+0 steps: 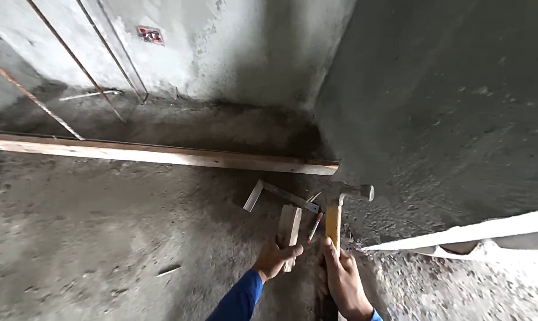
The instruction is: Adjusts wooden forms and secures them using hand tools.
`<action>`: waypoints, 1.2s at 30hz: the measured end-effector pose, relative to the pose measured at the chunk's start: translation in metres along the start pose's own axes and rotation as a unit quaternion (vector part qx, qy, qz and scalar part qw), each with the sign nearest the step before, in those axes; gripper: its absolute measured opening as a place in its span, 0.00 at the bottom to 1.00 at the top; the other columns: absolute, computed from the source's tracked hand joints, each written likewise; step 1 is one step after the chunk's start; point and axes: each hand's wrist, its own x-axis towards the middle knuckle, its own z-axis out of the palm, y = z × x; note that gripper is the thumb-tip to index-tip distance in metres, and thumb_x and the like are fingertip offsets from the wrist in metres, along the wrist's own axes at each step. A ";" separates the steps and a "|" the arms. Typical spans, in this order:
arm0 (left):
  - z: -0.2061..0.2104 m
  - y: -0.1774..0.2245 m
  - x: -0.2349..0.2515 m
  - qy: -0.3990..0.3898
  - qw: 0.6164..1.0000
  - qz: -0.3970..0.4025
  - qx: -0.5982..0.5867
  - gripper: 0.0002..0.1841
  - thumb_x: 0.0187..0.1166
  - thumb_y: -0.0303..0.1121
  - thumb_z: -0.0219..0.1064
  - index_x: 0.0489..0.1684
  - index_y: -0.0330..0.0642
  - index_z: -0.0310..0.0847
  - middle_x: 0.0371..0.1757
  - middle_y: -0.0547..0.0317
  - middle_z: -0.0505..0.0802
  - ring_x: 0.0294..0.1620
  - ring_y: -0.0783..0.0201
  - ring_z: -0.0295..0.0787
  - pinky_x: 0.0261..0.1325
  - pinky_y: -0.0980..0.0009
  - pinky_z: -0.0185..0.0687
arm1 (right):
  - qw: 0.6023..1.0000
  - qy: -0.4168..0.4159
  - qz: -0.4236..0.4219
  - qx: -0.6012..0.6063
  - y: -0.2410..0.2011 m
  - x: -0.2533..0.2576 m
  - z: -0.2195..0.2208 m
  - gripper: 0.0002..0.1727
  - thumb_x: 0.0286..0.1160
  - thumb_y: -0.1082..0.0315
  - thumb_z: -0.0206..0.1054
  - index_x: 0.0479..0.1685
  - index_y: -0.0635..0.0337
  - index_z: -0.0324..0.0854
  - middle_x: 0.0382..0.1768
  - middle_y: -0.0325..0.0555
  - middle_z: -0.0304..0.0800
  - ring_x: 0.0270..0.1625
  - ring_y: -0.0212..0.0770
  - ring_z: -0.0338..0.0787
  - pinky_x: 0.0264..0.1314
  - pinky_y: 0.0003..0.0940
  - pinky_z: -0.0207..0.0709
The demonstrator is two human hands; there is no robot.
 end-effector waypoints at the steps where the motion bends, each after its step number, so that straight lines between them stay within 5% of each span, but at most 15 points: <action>1: -0.008 -0.005 0.002 0.025 0.998 -0.003 0.062 0.48 0.50 0.62 0.86 0.67 0.37 0.75 0.43 0.57 0.95 0.41 0.63 0.96 0.49 0.60 0.95 | 0.999 0.006 -0.018 -0.041 0.007 -0.002 -0.004 0.34 0.82 0.32 0.55 0.26 0.56 0.78 0.08 0.41 0.71 0.06 0.38 0.72 0.07 0.37 0.73; 11: -0.060 -0.049 0.031 0.099 0.963 0.053 0.244 0.45 0.68 0.58 0.79 0.86 0.48 0.69 0.75 0.57 0.87 0.75 0.68 0.83 0.81 0.61 0.78 | 0.957 0.026 -0.119 -0.262 0.060 -0.007 -0.004 0.29 0.80 0.35 0.60 0.32 0.52 0.85 0.10 0.32 0.74 0.09 0.32 0.73 0.10 0.35 0.72; 17: -0.057 -0.062 0.023 0.133 0.950 0.071 0.273 0.44 0.72 0.52 0.79 0.89 0.47 0.62 0.75 0.53 0.86 0.74 0.62 0.85 0.79 0.57 0.80 | 0.936 -0.002 -0.138 -0.324 0.078 0.007 0.012 0.29 0.81 0.36 0.58 0.34 0.54 0.85 0.11 0.31 0.76 0.10 0.31 0.75 0.12 0.35 0.74; 25: -0.057 -0.058 0.019 0.114 0.950 0.059 0.286 0.39 0.77 0.53 0.75 0.86 0.46 0.67 0.75 0.53 0.86 0.74 0.63 0.84 0.81 0.59 0.78 | 0.919 0.008 -0.112 -0.379 0.088 -0.004 0.022 0.29 0.81 0.39 0.59 0.34 0.58 0.86 0.10 0.33 0.76 0.10 0.31 0.75 0.12 0.36 0.73; 28: -0.058 -0.057 0.020 0.116 0.949 0.057 0.287 0.40 0.77 0.53 0.75 0.86 0.43 0.67 0.77 0.52 0.84 0.76 0.61 0.83 0.82 0.58 0.77 | 0.936 0.011 -0.221 -0.275 0.050 -0.010 0.021 0.28 0.84 0.40 0.60 0.40 0.59 0.85 0.14 0.33 0.80 0.12 0.30 0.79 0.12 0.34 0.78; 31: -0.057 -0.057 0.019 0.115 0.949 0.071 0.284 0.40 0.75 0.49 0.77 0.87 0.46 0.65 0.77 0.53 0.84 0.75 0.61 0.83 0.80 0.57 0.79 | 0.925 -0.049 -0.367 -0.087 0.005 -0.005 0.023 0.19 0.87 0.40 0.57 0.41 0.42 0.82 0.18 0.30 0.81 0.15 0.30 0.80 0.16 0.30 0.79; 33: -0.057 -0.057 0.021 0.120 0.949 0.082 0.279 0.40 0.74 0.47 0.79 0.87 0.47 0.65 0.76 0.53 0.85 0.73 0.61 0.84 0.79 0.56 0.80 | 0.911 -0.093 -0.401 -0.038 -0.006 -0.001 0.027 0.19 0.89 0.40 0.53 0.40 0.40 0.81 0.20 0.29 0.81 0.18 0.29 0.81 0.20 0.28 0.80; 36: -0.058 -0.061 0.019 0.114 0.949 0.081 0.281 0.41 0.74 0.48 0.79 0.87 0.48 0.64 0.75 0.54 0.85 0.73 0.62 0.84 0.79 0.57 0.80 | 0.948 -0.014 -0.206 -0.241 0.056 -0.013 0.020 0.23 0.87 0.46 0.59 0.35 0.57 0.83 0.16 0.35 0.80 0.16 0.33 0.81 0.18 0.36 0.81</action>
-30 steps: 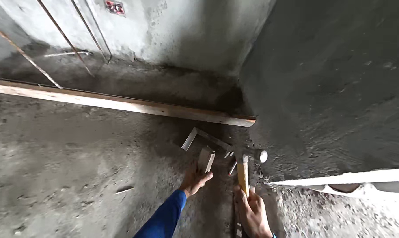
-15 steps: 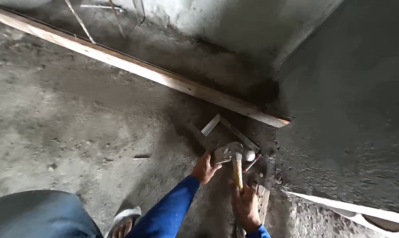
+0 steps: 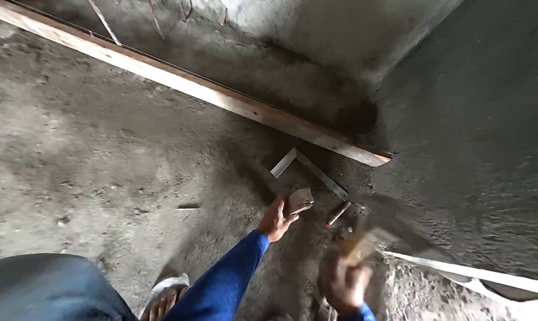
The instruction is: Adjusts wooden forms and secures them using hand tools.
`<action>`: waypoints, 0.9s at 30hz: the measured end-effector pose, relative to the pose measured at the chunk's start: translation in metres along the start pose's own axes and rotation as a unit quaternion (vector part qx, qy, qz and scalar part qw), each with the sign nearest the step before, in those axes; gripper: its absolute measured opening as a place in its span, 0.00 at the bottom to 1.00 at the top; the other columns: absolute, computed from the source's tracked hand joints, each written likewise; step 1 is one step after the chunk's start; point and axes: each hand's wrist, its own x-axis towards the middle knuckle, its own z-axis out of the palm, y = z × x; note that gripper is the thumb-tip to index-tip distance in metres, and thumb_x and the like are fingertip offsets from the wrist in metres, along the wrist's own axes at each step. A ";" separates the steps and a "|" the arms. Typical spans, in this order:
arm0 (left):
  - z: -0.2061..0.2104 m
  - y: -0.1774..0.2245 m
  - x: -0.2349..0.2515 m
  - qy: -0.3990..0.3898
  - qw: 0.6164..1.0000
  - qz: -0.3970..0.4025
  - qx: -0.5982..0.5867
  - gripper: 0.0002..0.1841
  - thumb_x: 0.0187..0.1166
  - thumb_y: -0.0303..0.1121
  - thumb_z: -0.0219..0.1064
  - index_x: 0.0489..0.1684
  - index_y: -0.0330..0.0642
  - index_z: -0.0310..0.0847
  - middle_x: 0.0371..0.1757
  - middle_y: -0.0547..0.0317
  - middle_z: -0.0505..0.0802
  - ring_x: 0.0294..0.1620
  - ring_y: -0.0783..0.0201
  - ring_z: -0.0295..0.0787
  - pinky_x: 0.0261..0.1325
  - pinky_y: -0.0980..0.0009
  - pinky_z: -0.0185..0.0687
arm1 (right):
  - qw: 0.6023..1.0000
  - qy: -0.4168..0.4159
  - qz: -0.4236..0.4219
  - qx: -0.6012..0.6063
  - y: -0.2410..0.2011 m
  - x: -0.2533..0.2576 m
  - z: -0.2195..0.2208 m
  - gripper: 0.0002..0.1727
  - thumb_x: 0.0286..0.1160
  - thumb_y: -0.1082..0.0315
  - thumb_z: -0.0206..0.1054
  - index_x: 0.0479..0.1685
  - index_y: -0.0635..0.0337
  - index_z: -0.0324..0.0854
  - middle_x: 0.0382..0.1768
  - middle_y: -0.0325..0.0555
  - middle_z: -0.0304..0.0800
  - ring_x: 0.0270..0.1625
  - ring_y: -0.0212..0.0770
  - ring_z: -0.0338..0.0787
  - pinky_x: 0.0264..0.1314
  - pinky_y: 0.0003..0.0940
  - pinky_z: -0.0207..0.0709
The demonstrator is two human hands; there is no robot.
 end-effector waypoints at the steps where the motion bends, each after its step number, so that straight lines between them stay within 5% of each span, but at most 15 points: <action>1: 0.002 0.000 -0.002 -0.002 1.000 -0.003 0.000 0.41 0.74 0.49 0.79 0.87 0.47 0.65 0.74 0.54 0.86 0.72 0.62 0.85 0.78 0.57 0.81 | 0.989 -0.039 0.119 -0.082 0.012 -0.005 0.009 0.25 0.84 0.47 0.61 0.35 0.62 0.85 0.16 0.42 0.81 0.17 0.39 0.81 0.22 0.44 0.80; 4: 0.004 0.003 0.004 0.001 1.000 -0.022 -0.013 0.40 0.73 0.50 0.78 0.85 0.42 0.68 0.75 0.50 0.86 0.75 0.61 0.84 0.81 0.58 0.77 | 0.964 -0.075 0.213 -0.140 0.036 -0.003 0.030 0.27 0.83 0.47 0.60 0.33 0.65 0.86 0.14 0.45 0.80 0.15 0.43 0.81 0.22 0.49 0.81; 9: -0.004 0.026 0.000 0.007 0.999 -0.009 -0.034 0.41 0.75 0.50 0.77 0.85 0.40 0.65 0.70 0.49 0.88 0.70 0.59 0.87 0.77 0.57 0.81 | 0.986 -0.065 0.109 -0.108 0.026 -0.004 0.023 0.34 0.82 0.35 0.53 0.34 0.59 0.86 0.13 0.35 0.77 0.13 0.33 0.77 0.16 0.38 0.76; 12: -0.033 0.115 0.006 0.079 0.984 0.155 -0.041 0.32 0.78 0.43 0.75 0.78 0.37 0.72 0.68 0.49 0.88 0.65 0.60 0.89 0.70 0.59 0.88 | 0.998 -0.019 -0.002 0.054 -0.003 0.008 -0.010 0.37 0.84 0.30 0.49 0.41 0.56 0.83 0.17 0.35 0.81 0.14 0.31 0.79 0.14 0.35 0.79; 15: -0.077 0.232 0.015 0.113 0.926 0.357 -0.053 0.29 0.78 0.30 0.74 0.79 0.36 0.75 0.76 0.48 0.85 0.81 0.54 0.78 0.85 0.57 0.74 | 0.956 -0.004 -0.170 0.238 -0.045 0.044 -0.039 0.31 0.78 0.24 0.51 0.43 0.39 0.86 0.20 0.28 0.83 0.17 0.26 0.80 0.19 0.26 0.78; 18: -0.080 0.254 0.031 0.133 0.887 0.432 -0.092 0.30 0.73 0.25 0.77 0.77 0.32 0.76 0.78 0.43 0.84 0.86 0.46 0.71 0.91 0.48 0.64 | 0.957 0.027 -0.165 0.239 -0.049 0.053 -0.029 0.33 0.80 0.26 0.51 0.35 0.43 0.86 0.19 0.29 0.84 0.18 0.27 0.81 0.21 0.26 0.79; 20: -0.068 0.183 0.015 0.089 0.959 0.269 -0.027 0.47 0.65 0.31 0.84 0.90 0.43 0.62 0.89 0.48 0.71 0.88 0.50 0.68 0.86 0.52 0.71 | 0.996 0.048 -0.001 0.071 0.003 0.031 -0.002 0.33 0.86 0.40 0.49 0.29 0.59 0.83 0.17 0.37 0.82 0.17 0.32 0.80 0.18 0.34 0.79; 22: -0.049 0.080 -0.014 0.041 0.998 0.045 0.030 0.63 0.59 0.31 0.85 0.99 0.51 0.40 0.97 0.48 0.54 0.91 0.46 0.60 0.84 0.45 0.72 | 0.981 -0.028 0.181 -0.071 0.048 0.017 0.019 0.39 0.86 0.37 0.44 0.36 0.65 0.86 0.20 0.45 0.84 0.20 0.42 0.84 0.25 0.48 0.83; 24: -0.044 0.016 -0.024 0.072 0.991 -0.101 0.043 0.63 0.55 0.26 0.80 0.98 0.50 0.39 0.96 0.41 0.53 0.92 0.41 0.59 0.84 0.45 0.72 | 0.971 -0.044 0.224 -0.076 0.063 0.016 0.033 0.42 0.86 0.33 0.41 0.36 0.64 0.86 0.18 0.47 0.82 0.18 0.45 0.83 0.23 0.49 0.82; 27: -0.042 -0.004 -0.044 0.092 0.981 -0.150 0.079 0.56 0.62 0.23 0.73 0.98 0.47 0.40 0.93 0.36 0.57 0.90 0.42 0.63 0.84 0.53 0.74 | 0.984 -0.024 0.170 -0.042 0.046 0.002 0.027 0.41 0.86 0.32 0.41 0.34 0.62 0.85 0.15 0.42 0.80 0.13 0.40 0.79 0.16 0.44 0.79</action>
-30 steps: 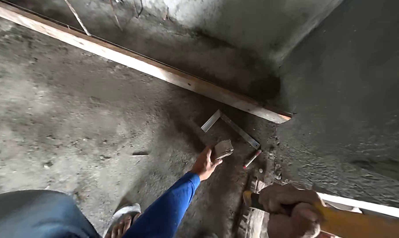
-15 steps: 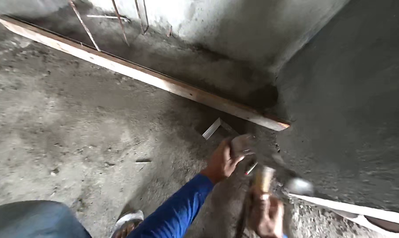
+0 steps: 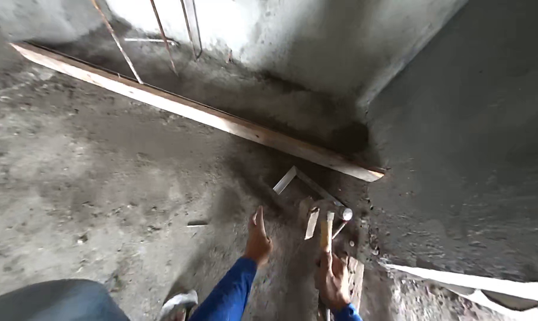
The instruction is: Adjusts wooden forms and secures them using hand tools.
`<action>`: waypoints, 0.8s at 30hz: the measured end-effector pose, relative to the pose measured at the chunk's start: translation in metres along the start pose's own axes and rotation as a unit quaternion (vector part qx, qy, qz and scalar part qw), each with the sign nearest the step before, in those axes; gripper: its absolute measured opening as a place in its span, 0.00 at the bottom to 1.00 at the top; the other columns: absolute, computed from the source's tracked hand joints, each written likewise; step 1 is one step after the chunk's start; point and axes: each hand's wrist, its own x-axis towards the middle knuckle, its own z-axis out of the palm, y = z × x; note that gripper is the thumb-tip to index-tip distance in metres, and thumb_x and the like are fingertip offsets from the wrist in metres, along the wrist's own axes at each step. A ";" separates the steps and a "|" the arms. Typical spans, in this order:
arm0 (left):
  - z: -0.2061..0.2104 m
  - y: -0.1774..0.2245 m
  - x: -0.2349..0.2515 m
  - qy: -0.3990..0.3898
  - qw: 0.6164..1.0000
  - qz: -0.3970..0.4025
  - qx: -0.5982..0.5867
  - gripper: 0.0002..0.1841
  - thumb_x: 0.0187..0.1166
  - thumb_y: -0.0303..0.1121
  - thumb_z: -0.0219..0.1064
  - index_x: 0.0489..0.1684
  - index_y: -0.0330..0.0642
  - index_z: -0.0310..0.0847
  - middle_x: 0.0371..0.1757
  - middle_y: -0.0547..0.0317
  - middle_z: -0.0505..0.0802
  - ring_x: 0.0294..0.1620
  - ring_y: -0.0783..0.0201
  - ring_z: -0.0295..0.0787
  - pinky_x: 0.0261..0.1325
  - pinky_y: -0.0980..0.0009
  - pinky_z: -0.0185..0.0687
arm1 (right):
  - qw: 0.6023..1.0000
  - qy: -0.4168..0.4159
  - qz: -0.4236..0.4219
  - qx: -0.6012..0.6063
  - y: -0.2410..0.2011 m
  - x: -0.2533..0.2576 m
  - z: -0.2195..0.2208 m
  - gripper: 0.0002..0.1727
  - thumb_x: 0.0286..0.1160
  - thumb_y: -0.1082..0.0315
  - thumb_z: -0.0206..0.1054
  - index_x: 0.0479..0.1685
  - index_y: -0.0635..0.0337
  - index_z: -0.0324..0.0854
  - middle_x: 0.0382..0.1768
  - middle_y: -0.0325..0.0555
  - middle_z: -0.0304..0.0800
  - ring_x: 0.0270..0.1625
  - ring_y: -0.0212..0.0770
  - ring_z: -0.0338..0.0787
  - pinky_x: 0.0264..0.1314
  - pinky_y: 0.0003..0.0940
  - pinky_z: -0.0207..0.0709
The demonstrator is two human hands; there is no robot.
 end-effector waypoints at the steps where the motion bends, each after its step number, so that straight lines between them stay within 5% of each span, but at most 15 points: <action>1: -0.001 0.004 0.004 0.021 1.000 0.005 0.001 0.54 0.64 0.23 0.72 0.97 0.45 0.42 0.92 0.37 0.59 0.89 0.43 0.64 0.85 0.54 0.73 | 0.999 0.014 -0.044 0.023 -0.013 0.001 -0.008 0.42 0.85 0.31 0.42 0.36 0.62 0.84 0.15 0.40 0.80 0.13 0.39 0.80 0.15 0.42 0.80; 3: -0.002 0.014 0.015 0.078 0.996 0.014 -0.028 0.48 0.70 0.26 0.71 0.95 0.42 0.48 0.89 0.38 0.66 0.87 0.45 0.68 0.85 0.53 0.71 | 0.979 0.037 -0.163 0.114 -0.051 0.007 -0.030 0.41 0.83 0.27 0.46 0.37 0.60 0.83 0.15 0.38 0.80 0.12 0.36 0.78 0.12 0.39 0.78; 6: -0.007 0.028 0.024 0.160 0.983 0.027 -0.079 0.38 0.75 0.27 0.67 0.90 0.39 0.59 0.85 0.39 0.73 0.83 0.46 0.73 0.82 0.50 0.75 | 0.886 -0.004 -0.362 0.288 -0.133 0.019 -0.067 0.32 0.80 0.26 0.50 0.36 0.41 0.86 0.17 0.31 0.83 0.16 0.30 0.81 0.17 0.30 0.79; 9: -0.021 0.046 0.026 0.223 0.966 0.061 -0.115 0.31 0.80 0.28 0.62 0.84 0.28 0.62 0.81 0.30 0.74 0.80 0.40 0.75 0.78 0.48 0.74 | 0.827 -0.040 -0.454 0.330 -0.168 0.027 -0.075 0.31 0.79 0.25 0.50 0.37 0.39 0.85 0.19 0.28 0.81 0.19 0.29 0.81 0.24 0.29 0.81; 11: -0.024 0.036 0.038 0.249 0.956 0.060 -0.142 0.30 0.80 0.28 0.58 0.86 0.33 0.61 0.82 0.36 0.74 0.79 0.44 0.76 0.76 0.49 0.78 | 0.886 -0.021 -0.360 0.292 -0.109 0.026 -0.044 0.29 0.84 0.32 0.53 0.32 0.45 0.85 0.18 0.31 0.83 0.18 0.31 0.82 0.22 0.32 0.82; 13: -0.035 0.028 0.039 0.244 0.958 0.027 -0.145 0.30 0.84 0.30 0.56 0.88 0.37 0.58 0.83 0.39 0.74 0.80 0.45 0.75 0.76 0.47 0.79 | 0.987 0.020 -0.137 0.087 -0.033 0.015 -0.005 0.28 0.86 0.43 0.56 0.28 0.57 0.83 0.15 0.40 0.80 0.16 0.39 0.81 0.19 0.41 0.80; 15: -0.038 0.026 0.046 0.290 0.942 0.031 -0.166 0.30 0.83 0.29 0.56 0.87 0.36 0.60 0.80 0.36 0.76 0.79 0.42 0.75 0.78 0.45 0.75 | 0.992 -0.038 0.046 -0.113 -0.019 0.026 0.014 0.33 0.85 0.39 0.57 0.32 0.64 0.85 0.20 0.51 0.83 0.24 0.51 0.85 0.33 0.56 0.82; 16: -0.042 0.026 0.051 0.308 0.933 0.035 -0.181 0.28 0.84 0.30 0.55 0.85 0.34 0.62 0.79 0.35 0.77 0.78 0.43 0.76 0.78 0.46 0.75 | 0.986 -0.057 0.062 -0.147 -0.022 0.032 0.021 0.34 0.83 0.37 0.57 0.32 0.64 0.85 0.20 0.51 0.83 0.25 0.51 0.86 0.34 0.58 0.82; 19: -0.038 0.029 0.039 0.228 0.940 0.026 -0.251 0.24 0.91 0.40 0.51 0.78 0.33 0.71 0.76 0.41 0.82 0.76 0.50 0.80 0.79 0.50 0.76 | 0.993 -0.065 0.031 -0.098 -0.022 0.020 0.015 0.37 0.80 0.32 0.55 0.28 0.60 0.84 0.15 0.43 0.79 0.17 0.43 0.80 0.23 0.50 0.79; 22: -0.028 0.043 0.029 0.093 0.952 0.067 -0.285 0.28 0.91 0.50 0.52 0.73 0.36 0.81 0.72 0.46 0.88 0.76 0.56 0.83 0.82 0.54 0.75 | 0.989 -0.079 0.044 0.116 -0.049 0.008 0.005 0.36 0.83 0.32 0.51 0.28 0.57 0.79 0.10 0.39 0.72 0.08 0.37 0.71 0.10 0.39 0.73; 24: -0.021 0.062 0.022 0.071 0.947 0.134 -0.285 0.32 0.88 0.58 0.51 0.63 0.36 0.87 0.61 0.49 0.93 0.66 0.59 0.89 0.75 0.55 0.81 | 0.966 -0.105 0.076 0.224 -0.080 -0.003 -0.006 0.38 0.85 0.30 0.45 0.27 0.56 0.77 0.07 0.38 0.70 0.06 0.36 0.71 0.08 0.36 0.73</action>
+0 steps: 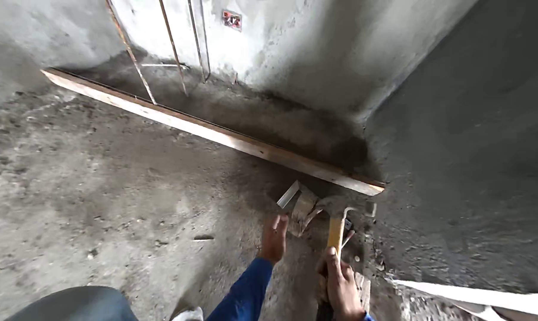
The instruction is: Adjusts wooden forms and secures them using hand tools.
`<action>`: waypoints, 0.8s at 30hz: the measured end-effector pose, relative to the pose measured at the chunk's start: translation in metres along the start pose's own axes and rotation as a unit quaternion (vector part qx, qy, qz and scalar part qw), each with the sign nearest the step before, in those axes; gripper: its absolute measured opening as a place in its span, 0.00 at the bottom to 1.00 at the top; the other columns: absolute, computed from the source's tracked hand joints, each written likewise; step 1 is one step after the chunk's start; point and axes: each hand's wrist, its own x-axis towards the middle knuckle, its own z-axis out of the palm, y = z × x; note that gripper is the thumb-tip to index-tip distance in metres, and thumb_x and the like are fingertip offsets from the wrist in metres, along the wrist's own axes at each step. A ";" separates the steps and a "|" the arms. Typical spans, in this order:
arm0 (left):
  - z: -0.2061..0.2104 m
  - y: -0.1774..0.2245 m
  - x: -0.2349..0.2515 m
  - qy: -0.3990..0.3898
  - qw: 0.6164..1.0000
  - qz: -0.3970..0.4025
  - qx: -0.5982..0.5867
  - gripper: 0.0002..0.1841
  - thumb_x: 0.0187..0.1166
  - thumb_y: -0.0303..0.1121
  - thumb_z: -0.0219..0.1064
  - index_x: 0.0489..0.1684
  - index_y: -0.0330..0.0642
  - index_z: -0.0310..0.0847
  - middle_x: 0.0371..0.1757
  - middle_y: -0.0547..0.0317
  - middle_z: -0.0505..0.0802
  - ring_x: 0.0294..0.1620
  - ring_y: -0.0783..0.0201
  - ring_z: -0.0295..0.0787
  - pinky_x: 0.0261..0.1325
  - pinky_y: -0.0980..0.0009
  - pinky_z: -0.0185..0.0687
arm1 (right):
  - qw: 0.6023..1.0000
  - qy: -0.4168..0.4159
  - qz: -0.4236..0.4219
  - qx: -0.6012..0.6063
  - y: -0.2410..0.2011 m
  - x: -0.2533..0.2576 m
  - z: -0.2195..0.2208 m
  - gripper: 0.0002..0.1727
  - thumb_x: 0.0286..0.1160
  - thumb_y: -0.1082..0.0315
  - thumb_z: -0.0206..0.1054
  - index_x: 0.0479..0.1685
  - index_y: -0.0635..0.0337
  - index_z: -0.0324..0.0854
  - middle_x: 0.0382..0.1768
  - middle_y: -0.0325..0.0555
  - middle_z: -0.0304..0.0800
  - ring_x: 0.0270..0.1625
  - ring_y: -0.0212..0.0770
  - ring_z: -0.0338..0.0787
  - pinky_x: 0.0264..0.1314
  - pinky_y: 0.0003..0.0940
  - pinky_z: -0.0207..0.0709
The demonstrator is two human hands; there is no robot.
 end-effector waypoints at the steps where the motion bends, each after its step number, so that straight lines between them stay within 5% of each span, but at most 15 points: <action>1: 0.007 0.012 0.002 -0.012 1.000 0.023 -0.004 0.38 0.84 0.67 0.49 0.58 0.39 0.89 0.52 0.53 0.95 0.57 0.63 0.91 0.68 0.56 0.85 | 0.999 -0.014 0.008 0.034 -0.014 -0.007 0.002 0.39 0.85 0.29 0.42 0.27 0.56 0.77 0.07 0.38 0.69 0.06 0.36 0.71 0.09 0.36 0.74; 4: 0.012 0.054 0.017 -0.055 0.997 0.058 0.016 0.50 0.67 0.87 0.39 0.48 0.47 0.87 0.34 0.63 0.91 0.35 0.68 0.89 0.43 0.60 0.89 | 0.996 -0.034 -0.004 0.088 -0.040 -0.021 0.002 0.41 0.81 0.24 0.43 0.22 0.53 0.75 0.05 0.36 0.67 0.05 0.35 0.71 0.08 0.35 0.74; 8: 0.008 0.090 0.027 -0.064 0.981 0.174 0.061 0.48 0.69 0.86 0.38 0.32 0.48 0.87 0.22 0.65 0.88 0.22 0.71 0.86 0.25 0.65 0.86 | 0.994 -0.038 0.012 0.097 -0.069 -0.041 -0.011 0.40 0.77 0.22 0.48 0.20 0.50 0.72 0.04 0.36 0.66 0.04 0.36 0.72 0.07 0.37 0.75; 24: 0.014 0.198 0.042 -0.239 0.894 0.278 0.257 0.41 0.77 0.80 0.35 0.25 0.54 0.80 0.15 0.67 0.80 0.15 0.68 0.78 0.16 0.62 0.75 | 0.979 -0.088 -0.029 0.181 -0.093 -0.069 -0.065 0.40 0.72 0.21 0.56 0.20 0.53 0.73 0.06 0.35 0.62 0.05 0.36 0.71 0.08 0.39 0.77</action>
